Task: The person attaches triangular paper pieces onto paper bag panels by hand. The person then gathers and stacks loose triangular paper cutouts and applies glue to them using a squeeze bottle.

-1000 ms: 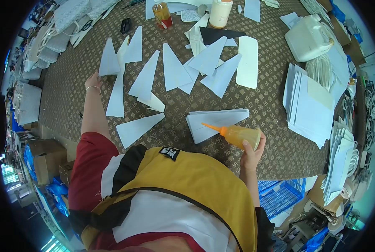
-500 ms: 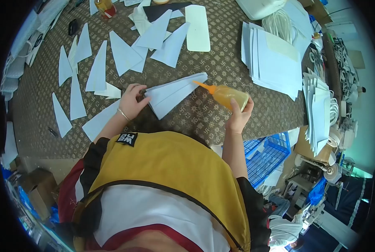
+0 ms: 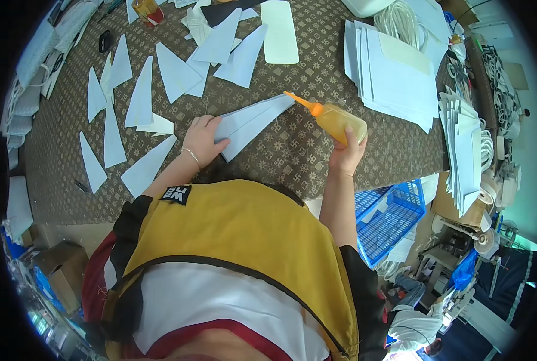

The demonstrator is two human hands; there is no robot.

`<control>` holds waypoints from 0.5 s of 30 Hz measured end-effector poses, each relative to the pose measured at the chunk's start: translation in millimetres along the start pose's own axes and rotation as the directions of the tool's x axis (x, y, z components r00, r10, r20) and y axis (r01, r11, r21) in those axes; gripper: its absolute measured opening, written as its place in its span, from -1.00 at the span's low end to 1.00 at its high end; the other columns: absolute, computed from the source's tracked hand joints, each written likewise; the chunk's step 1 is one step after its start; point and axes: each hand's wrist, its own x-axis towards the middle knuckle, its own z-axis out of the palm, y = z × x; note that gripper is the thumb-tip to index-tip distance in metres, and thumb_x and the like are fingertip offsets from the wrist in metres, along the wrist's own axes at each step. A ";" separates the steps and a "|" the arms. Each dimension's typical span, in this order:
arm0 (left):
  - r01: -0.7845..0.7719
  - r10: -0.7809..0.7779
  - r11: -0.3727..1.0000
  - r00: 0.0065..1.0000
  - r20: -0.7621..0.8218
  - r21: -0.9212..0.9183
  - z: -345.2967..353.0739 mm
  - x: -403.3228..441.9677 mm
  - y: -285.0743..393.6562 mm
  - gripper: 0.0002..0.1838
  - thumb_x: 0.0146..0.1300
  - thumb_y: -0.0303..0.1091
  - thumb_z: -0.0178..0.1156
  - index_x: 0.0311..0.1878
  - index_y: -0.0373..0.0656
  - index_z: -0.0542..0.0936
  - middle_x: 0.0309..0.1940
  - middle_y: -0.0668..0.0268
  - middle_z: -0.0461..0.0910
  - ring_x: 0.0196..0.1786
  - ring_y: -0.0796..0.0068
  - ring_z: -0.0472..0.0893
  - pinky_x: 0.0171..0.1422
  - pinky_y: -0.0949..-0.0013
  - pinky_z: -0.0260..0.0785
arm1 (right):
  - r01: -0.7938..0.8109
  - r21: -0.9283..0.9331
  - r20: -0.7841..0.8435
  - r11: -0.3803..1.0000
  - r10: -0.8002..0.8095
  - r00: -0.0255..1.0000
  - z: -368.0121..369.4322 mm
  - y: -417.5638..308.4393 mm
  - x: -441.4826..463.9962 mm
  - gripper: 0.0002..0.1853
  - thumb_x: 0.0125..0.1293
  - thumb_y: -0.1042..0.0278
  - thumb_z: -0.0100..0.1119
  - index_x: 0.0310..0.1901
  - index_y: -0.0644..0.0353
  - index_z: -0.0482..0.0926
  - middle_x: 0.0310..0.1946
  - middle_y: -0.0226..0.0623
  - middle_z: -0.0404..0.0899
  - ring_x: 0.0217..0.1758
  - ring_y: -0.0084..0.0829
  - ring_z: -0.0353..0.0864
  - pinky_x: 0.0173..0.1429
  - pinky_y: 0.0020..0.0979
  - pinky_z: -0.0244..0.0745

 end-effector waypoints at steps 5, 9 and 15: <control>0.033 -0.048 0.992 0.990 0.133 0.119 -2.0 8.0 2.2 -0.40 -0.02 -0.08 0.33 0.08 -0.16 0.46 -0.02 0.19 0.42 0.08 0.19 0.40 0.15 0.22 0.31 | -0.214 0.333 0.016 0.918 0.221 0.975 -8.8 7.8 -16.8 -0.48 0.17 0.14 0.16 0.14 0.18 0.35 0.04 -0.19 0.48 0.04 -0.19 0.54 -0.02 -0.23 0.58; 0.027 -0.042 0.991 0.992 0.116 0.128 -4.2 10.3 2.9 -0.43 -0.06 -0.09 0.37 0.00 -0.17 0.47 -0.05 0.19 0.43 0.05 0.18 0.41 0.12 0.21 0.32 | -0.289 0.565 0.104 0.773 0.281 0.954 -16.5 17.5 -26.6 -0.43 0.15 0.05 0.15 0.16 0.12 0.36 0.07 -0.25 0.47 0.02 -0.21 0.53 -0.04 -0.25 0.55; 0.078 -0.083 0.996 0.985 0.150 0.038 -6.7 18.3 8.6 -0.59 -0.10 -0.18 0.42 -0.27 -0.16 0.46 -0.32 0.25 0.49 -0.15 0.28 0.51 -0.01 0.30 0.34 | -0.331 0.631 0.169 0.702 0.292 0.941 -16.1 22.0 -31.7 -0.40 0.12 0.00 0.17 0.18 0.08 0.37 0.11 -0.26 0.45 -0.02 -0.25 0.51 -0.04 -0.25 0.49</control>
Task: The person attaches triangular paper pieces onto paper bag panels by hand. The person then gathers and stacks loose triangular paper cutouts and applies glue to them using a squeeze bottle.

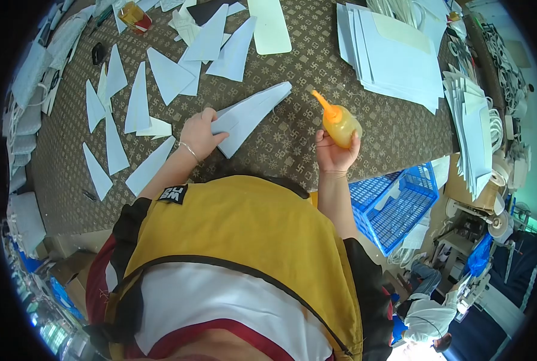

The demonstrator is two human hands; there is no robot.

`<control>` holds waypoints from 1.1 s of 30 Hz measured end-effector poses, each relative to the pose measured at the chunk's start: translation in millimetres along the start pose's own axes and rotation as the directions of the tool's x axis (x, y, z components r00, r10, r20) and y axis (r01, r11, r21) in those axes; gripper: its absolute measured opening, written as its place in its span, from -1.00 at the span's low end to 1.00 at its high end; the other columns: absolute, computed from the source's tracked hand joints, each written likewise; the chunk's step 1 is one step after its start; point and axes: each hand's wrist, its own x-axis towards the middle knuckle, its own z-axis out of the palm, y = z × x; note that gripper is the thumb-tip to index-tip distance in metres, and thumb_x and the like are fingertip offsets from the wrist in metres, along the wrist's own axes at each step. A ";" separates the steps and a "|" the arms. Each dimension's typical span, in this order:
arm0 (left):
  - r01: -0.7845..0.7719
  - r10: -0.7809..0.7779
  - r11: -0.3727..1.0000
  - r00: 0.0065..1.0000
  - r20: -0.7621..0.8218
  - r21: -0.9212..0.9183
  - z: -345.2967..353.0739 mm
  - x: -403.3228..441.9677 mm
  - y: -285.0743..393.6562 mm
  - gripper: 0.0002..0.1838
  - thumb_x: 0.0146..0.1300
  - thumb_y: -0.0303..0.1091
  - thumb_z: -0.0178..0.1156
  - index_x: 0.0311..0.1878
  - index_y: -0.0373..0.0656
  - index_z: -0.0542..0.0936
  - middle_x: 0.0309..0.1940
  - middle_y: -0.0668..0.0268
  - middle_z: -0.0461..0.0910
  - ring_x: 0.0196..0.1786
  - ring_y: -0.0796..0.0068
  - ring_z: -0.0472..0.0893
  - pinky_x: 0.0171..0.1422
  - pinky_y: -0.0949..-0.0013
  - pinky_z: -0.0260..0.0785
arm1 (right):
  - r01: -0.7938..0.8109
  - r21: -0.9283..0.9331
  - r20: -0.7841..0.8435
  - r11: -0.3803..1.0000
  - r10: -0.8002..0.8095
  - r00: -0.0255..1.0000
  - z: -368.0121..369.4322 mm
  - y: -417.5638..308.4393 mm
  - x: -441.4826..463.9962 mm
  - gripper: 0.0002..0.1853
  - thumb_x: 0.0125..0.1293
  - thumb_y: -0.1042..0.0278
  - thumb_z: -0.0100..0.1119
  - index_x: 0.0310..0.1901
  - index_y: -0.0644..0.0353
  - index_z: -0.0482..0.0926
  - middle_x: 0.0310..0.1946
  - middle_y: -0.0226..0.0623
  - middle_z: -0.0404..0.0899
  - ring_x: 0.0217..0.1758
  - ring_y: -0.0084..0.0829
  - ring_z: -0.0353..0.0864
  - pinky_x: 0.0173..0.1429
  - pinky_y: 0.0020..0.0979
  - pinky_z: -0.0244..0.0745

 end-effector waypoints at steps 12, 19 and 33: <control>0.117 -0.071 0.128 0.992 0.109 -0.985 -26.9 -7.4 -1.2 -0.76 0.13 -0.48 0.26 -0.42 -0.10 0.34 -0.47 0.59 0.30 -0.39 0.78 0.25 -0.29 0.61 0.16 | -0.059 0.017 -0.004 0.998 0.059 0.998 5.5 6.0 -3.7 -0.40 0.11 -0.03 0.16 0.16 0.09 0.38 0.06 -0.26 0.49 -0.03 -0.24 0.52 -0.04 -0.25 0.48; -0.082 -0.117 0.472 0.981 -0.155 -0.878 -30.0 -14.9 12.4 -0.75 0.16 -0.51 0.24 -0.39 -0.09 0.31 -0.48 0.56 0.29 -0.38 0.78 0.26 -0.30 0.63 0.16 | -0.282 0.166 0.159 0.945 0.257 0.953 38.9 32.2 -19.5 -0.40 0.14 -0.09 0.10 0.15 0.09 0.40 0.03 -0.24 0.51 0.02 -0.23 0.52 0.08 -0.14 0.46; 0.114 -0.020 0.061 0.993 0.113 -0.992 -15.6 -27.2 44.3 -0.75 0.15 -0.47 0.26 -0.40 -0.13 0.32 -0.48 0.55 0.25 -0.39 0.79 0.22 -0.32 0.61 0.18 | -0.433 0.195 0.147 0.880 0.410 0.900 76.0 74.6 -31.8 -0.40 0.23 -0.22 -0.08 0.12 0.08 0.43 0.01 -0.14 0.53 0.19 -0.18 0.42 0.35 -0.09 0.17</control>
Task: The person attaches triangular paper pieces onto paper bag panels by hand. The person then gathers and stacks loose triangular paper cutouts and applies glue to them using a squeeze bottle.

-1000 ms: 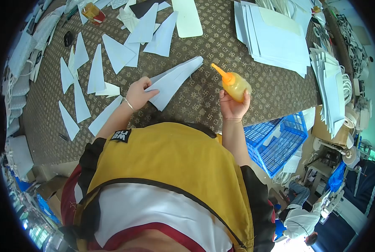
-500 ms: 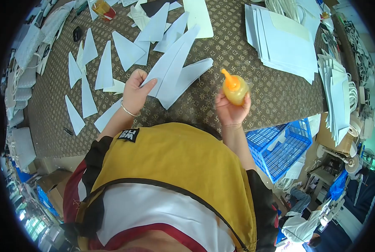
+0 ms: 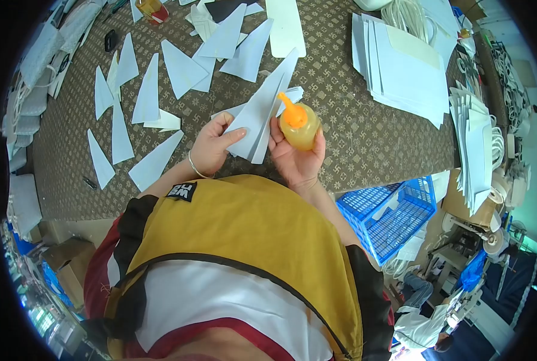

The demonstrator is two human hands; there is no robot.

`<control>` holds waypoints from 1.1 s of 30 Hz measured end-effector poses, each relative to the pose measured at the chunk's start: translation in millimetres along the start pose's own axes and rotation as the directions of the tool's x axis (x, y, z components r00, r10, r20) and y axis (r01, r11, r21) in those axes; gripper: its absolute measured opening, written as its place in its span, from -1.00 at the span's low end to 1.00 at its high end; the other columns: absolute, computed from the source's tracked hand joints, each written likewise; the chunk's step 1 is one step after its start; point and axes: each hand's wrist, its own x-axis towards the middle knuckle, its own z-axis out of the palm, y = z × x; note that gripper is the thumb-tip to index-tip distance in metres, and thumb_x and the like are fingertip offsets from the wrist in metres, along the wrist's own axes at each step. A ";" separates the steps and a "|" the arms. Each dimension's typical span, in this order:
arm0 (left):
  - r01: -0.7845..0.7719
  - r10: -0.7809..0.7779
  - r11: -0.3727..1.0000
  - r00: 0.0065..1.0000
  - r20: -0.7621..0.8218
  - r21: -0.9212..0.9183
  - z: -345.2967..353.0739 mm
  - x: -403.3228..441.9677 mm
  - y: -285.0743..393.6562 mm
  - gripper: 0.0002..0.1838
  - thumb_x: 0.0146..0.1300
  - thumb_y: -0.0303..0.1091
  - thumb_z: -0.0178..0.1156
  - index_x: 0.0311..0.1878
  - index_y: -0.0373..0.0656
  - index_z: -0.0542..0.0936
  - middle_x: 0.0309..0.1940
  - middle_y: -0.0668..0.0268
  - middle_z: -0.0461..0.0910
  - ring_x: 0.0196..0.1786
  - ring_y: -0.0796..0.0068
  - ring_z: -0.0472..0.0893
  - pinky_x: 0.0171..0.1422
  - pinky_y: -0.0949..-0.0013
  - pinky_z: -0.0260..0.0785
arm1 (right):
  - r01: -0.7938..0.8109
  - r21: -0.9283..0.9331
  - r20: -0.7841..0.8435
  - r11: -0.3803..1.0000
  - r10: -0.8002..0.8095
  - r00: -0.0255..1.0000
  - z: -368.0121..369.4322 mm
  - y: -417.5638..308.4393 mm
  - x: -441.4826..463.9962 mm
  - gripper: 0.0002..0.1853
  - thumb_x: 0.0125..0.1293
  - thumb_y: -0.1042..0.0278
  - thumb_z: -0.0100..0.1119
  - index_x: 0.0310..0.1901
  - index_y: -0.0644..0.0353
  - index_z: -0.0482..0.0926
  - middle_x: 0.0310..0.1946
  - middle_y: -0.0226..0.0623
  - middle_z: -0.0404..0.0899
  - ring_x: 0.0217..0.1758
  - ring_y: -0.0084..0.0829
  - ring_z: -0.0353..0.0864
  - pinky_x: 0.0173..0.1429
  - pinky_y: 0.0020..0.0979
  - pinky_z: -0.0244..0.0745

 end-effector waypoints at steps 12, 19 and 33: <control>0.052 -0.120 0.948 0.972 0.200 0.315 5.0 -2.0 11.9 -0.70 0.16 -0.48 0.23 -0.03 -0.27 0.48 -0.17 0.37 0.59 -0.09 0.66 0.53 0.04 0.49 0.39 | 0.013 -0.077 0.008 0.997 -0.012 1.000 -5.0 5.0 2.9 -0.39 0.23 -0.18 -0.06 0.12 0.18 0.43 0.01 -0.09 0.51 0.09 -0.16 0.46 0.28 -0.17 0.28; -0.070 0.032 0.973 0.985 0.172 0.219 11.6 -5.7 10.6 -0.65 0.13 -0.42 0.26 0.00 -0.22 0.51 -0.22 0.33 0.64 -0.14 0.56 0.59 0.00 0.42 0.43 | 0.027 -0.087 0.036 0.996 -0.024 0.999 1.1 8.4 3.7 -0.40 0.24 -0.13 -0.08 0.13 0.20 0.41 0.03 -0.13 0.49 0.06 -0.16 0.46 0.22 -0.22 0.32; -0.137 0.211 0.969 0.891 -0.402 0.206 -77.7 0.8 10.6 -0.62 0.07 -0.35 0.24 -0.02 -0.21 0.49 -0.31 0.21 0.62 -0.25 0.38 0.63 -0.16 0.30 0.49 | 0.004 -0.265 0.114 0.964 0.027 0.993 -14.5 -14.2 -1.4 -0.34 0.13 -0.08 0.14 0.20 0.13 0.34 0.07 -0.25 0.46 0.06 -0.26 0.50 0.36 -0.02 0.16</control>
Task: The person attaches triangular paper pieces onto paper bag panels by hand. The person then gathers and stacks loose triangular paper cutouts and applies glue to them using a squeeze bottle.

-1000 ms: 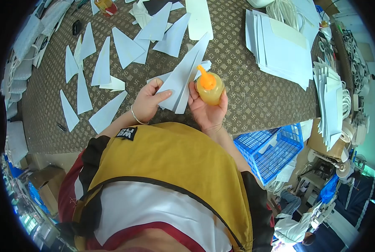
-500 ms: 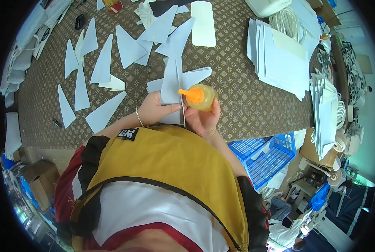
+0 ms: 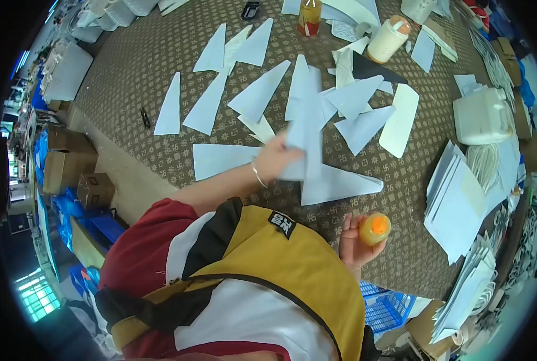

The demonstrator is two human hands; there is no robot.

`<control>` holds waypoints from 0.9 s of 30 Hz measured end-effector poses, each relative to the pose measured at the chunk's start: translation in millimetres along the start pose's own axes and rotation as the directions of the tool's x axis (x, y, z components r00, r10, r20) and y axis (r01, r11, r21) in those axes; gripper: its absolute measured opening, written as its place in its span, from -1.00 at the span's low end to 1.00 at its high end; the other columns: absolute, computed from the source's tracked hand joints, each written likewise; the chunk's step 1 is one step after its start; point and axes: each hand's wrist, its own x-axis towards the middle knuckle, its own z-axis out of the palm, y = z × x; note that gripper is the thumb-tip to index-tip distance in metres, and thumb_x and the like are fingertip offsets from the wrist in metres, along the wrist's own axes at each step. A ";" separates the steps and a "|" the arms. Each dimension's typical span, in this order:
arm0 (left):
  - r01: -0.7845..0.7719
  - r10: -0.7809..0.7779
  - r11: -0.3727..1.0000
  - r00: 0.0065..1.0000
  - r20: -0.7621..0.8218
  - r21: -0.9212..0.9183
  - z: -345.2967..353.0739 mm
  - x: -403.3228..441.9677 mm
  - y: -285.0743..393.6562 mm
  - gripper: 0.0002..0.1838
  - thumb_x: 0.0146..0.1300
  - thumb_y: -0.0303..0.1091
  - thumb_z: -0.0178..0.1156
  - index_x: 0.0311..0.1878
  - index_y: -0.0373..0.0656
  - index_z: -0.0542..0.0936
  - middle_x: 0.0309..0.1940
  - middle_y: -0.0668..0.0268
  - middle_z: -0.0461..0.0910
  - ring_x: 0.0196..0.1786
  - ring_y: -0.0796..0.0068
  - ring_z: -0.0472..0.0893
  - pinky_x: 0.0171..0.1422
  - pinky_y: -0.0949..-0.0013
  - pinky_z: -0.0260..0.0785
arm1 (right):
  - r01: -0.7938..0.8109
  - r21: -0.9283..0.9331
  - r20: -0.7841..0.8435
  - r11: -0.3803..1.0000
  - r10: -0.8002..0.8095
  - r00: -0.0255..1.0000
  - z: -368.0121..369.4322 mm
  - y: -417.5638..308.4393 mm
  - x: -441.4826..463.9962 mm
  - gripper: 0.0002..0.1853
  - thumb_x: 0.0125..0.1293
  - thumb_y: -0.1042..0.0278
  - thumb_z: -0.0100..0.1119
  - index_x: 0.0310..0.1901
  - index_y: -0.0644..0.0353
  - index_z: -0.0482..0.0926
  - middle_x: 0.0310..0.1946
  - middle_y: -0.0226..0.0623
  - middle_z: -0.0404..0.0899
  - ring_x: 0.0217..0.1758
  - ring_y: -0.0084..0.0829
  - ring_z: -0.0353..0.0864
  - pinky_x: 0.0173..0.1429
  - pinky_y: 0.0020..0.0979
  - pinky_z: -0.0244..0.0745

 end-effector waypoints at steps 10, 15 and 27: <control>-0.195 -0.110 0.944 0.577 -0.810 -0.267 -300.2 83.4 70.5 -0.80 0.24 -0.39 0.09 -0.09 -0.21 0.49 -0.20 0.26 0.53 -0.23 0.41 0.56 -0.25 0.34 0.44 | -0.070 -0.073 0.001 0.995 0.070 0.998 -10.0 2.3 7.5 -0.35 0.20 -0.16 0.03 0.20 0.14 0.34 0.02 -0.13 0.48 -0.04 -0.30 0.52 0.12 -0.14 0.41; -0.021 0.049 0.999 0.639 -0.767 0.046 -277.8 97.7 42.8 -0.79 0.23 -0.36 0.10 -0.09 -0.17 0.55 -0.43 0.36 0.56 -0.44 0.54 0.53 -0.35 0.49 0.38 | 0.003 -0.084 -0.039 0.996 -0.006 0.999 -2.9 2.7 10.0 -0.36 0.20 -0.19 0.01 0.18 0.13 0.37 -0.01 -0.13 0.49 -0.06 -0.28 0.53 0.07 -0.16 0.44; -0.467 0.217 0.481 0.883 0.415 0.742 18.8 -1.4 -40.3 -0.47 0.06 -0.15 0.29 0.09 -0.17 0.48 0.00 0.15 0.43 -0.02 0.21 0.51 0.08 0.26 0.39 | 0.282 -0.502 -0.377 0.817 -0.500 0.780 -25.7 -72.1 -6.0 -0.54 0.20 0.15 0.18 0.10 0.09 0.38 0.00 -0.28 0.49 -0.04 -0.29 0.54 -0.08 -0.30 0.55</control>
